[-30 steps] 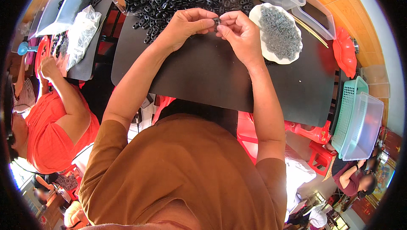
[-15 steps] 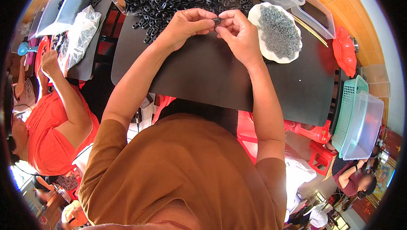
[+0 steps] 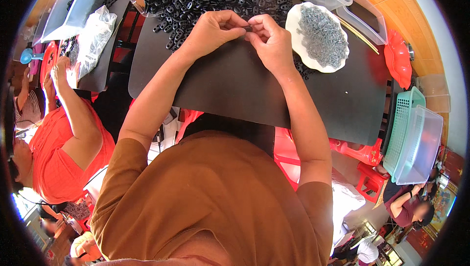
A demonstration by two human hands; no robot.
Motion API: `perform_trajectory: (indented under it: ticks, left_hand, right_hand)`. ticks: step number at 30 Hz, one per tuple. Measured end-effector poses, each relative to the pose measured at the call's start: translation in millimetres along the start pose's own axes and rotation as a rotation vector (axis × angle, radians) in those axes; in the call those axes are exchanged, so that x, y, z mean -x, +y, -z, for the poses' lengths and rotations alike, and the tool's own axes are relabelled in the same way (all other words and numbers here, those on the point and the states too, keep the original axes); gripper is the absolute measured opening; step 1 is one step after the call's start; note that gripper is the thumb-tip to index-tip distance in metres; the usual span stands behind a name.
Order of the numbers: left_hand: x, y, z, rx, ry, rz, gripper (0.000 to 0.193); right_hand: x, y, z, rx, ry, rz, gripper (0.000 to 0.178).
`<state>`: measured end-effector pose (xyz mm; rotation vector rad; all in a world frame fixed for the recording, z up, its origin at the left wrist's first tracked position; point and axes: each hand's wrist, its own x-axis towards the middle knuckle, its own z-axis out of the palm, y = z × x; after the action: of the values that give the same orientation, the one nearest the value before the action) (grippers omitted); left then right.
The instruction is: The person sits at a table and repeatedly picks up small black plastic rings and metal pins. They insert the pins into the rings by hand and place the assembled units into a white bowl. The process is repetitive and involves handling small parts one by one.
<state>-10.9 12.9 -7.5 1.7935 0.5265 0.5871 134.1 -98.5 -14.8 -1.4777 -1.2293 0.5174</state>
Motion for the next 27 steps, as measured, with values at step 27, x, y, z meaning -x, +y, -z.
perform_trajectory:
  ticks: [27]
  left_hand:
    - [0.3,-8.6,-5.8,-0.433,0.074,-0.343,0.012]
  right_hand:
    - [0.5,-12.5,10.7,0.32,-0.083,-0.079,0.024]
